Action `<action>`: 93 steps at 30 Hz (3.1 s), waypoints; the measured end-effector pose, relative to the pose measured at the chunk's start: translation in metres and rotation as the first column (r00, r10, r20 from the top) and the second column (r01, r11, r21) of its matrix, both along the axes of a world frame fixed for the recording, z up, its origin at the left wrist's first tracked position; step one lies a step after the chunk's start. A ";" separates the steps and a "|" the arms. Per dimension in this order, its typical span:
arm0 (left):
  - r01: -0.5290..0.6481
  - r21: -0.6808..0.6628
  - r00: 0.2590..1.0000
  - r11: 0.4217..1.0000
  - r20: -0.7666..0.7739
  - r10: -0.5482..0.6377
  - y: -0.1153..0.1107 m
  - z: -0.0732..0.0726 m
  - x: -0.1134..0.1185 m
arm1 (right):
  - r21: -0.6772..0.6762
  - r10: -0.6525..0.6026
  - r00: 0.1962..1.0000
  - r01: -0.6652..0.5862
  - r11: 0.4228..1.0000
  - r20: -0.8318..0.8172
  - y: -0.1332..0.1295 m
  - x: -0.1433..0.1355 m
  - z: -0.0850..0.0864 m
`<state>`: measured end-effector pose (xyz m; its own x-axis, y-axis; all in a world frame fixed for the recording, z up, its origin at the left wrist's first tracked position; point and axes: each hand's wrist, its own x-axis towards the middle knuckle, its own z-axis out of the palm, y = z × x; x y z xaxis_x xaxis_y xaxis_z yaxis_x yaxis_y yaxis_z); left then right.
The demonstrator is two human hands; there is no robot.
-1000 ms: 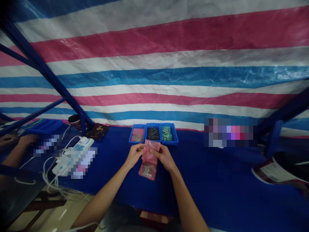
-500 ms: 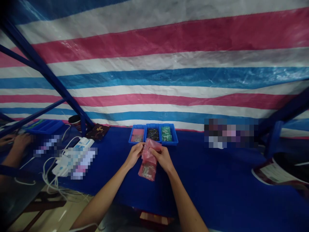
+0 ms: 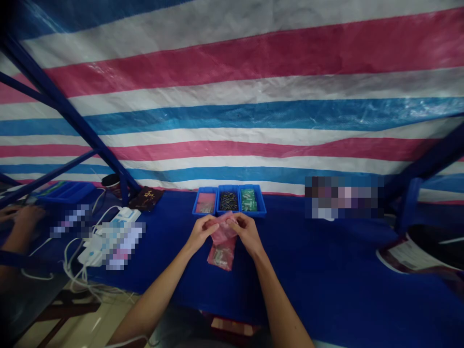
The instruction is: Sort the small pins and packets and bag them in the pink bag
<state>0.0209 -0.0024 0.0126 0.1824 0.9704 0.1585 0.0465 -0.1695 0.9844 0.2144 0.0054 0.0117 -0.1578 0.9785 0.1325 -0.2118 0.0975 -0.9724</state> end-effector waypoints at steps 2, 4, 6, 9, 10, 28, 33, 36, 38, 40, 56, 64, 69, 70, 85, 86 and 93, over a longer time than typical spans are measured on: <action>-0.090 0.021 0.996 0.996 0.021 0.090 0.001 0.000 0.001 | -0.009 0.001 0.999 -0.002 1.000 -0.032 0.000 0.000 -0.001; -0.150 0.005 0.988 0.989 0.037 0.150 0.001 -0.002 0.001 | -0.030 0.024 0.998 -0.026 0.999 -0.056 -0.001 -0.001 0.000; -0.176 -0.019 0.983 0.984 0.049 0.177 0.002 -0.003 0.001 | -0.044 0.063 0.997 -0.065 0.997 -0.038 -0.002 -0.002 0.001; -0.154 -0.031 0.985 0.988 0.075 0.156 0.003 -0.005 -0.001 | -0.005 0.074 0.995 -0.074 0.997 0.071 -0.003 -0.002 0.001; -0.144 -0.030 0.986 0.989 0.080 0.146 0.003 -0.005 -0.001 | 0.017 0.061 0.992 -0.063 0.998 0.107 -0.002 -0.002 0.000; -0.152 0.101 0.986 0.983 -0.058 0.158 -0.002 0.003 0.001 | 0.275 -0.137 0.927 0.038 0.961 0.350 -0.002 -0.002 -0.002; -0.124 0.067 0.992 0.990 -0.027 0.126 -0.003 0.003 0.004 | 0.195 -0.046 0.945 -0.019 0.981 0.325 -0.001 -0.002 0.001; -0.130 0.072 0.990 0.989 -0.039 0.134 -0.001 0.000 0.004 | 0.178 -0.054 0.946 -0.005 0.984 0.321 -0.001 -0.003 0.000; -0.153 0.079 0.986 0.985 -0.049 0.157 0.001 -0.003 0.002 | 0.165 -0.013 0.943 -0.045 0.985 0.332 -0.001 -0.005 -0.002; -0.168 0.077 0.984 0.983 -0.048 0.172 0.002 -0.005 0.000 | 0.154 0.027 0.935 -0.086 0.984 0.354 -0.001 -0.006 -0.003; -0.057 -0.027 0.998 0.998 0.006 0.057 0.003 -0.007 0.001 | 0.180 -0.039 0.937 -0.026 0.983 0.347 0.000 -0.008 -0.006; -0.138 0.037 0.990 0.990 -0.021 0.139 0.002 -0.002 0.000 | 0.163 -0.107 0.948 0.060 0.985 0.301 -0.001 -0.010 -0.007; -0.136 -0.012 0.978 0.991 0.157 0.136 0.004 -0.005 0.002 | 0.121 -0.224 0.963 0.207 0.971 0.151 0.001 -0.006 -0.010; -0.111 -0.039 0.972 0.993 0.202 0.117 0.004 -0.007 0.003 | 0.112 -0.254 0.960 0.241 0.964 0.119 0.001 -0.006 -0.010; -0.057 -0.033 0.994 0.998 0.097 0.060 0.002 -0.009 0.003 | 0.004 0.011 0.995 -0.011 1.000 0.100 -0.002 -0.008 -0.001; -0.047 -0.036 0.993 0.998 0.108 0.051 0.002 -0.009 0.003 | 0.014 -0.006 0.995 0.004 1.000 0.102 -0.002 -0.009 -0.003; -0.043 -0.017 0.999 0.999 0.008 0.043 0.002 -0.018 0.004 | 0.028 0.000 0.997 -0.002 1.000 0.078 -0.003 -0.012 -0.005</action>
<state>0.0251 -0.0001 -0.0053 0.1392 0.9798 0.1435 0.0453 -0.1511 0.9875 0.2028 0.0023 0.0066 -0.1694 0.9745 0.1471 -0.1359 0.1248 -0.9828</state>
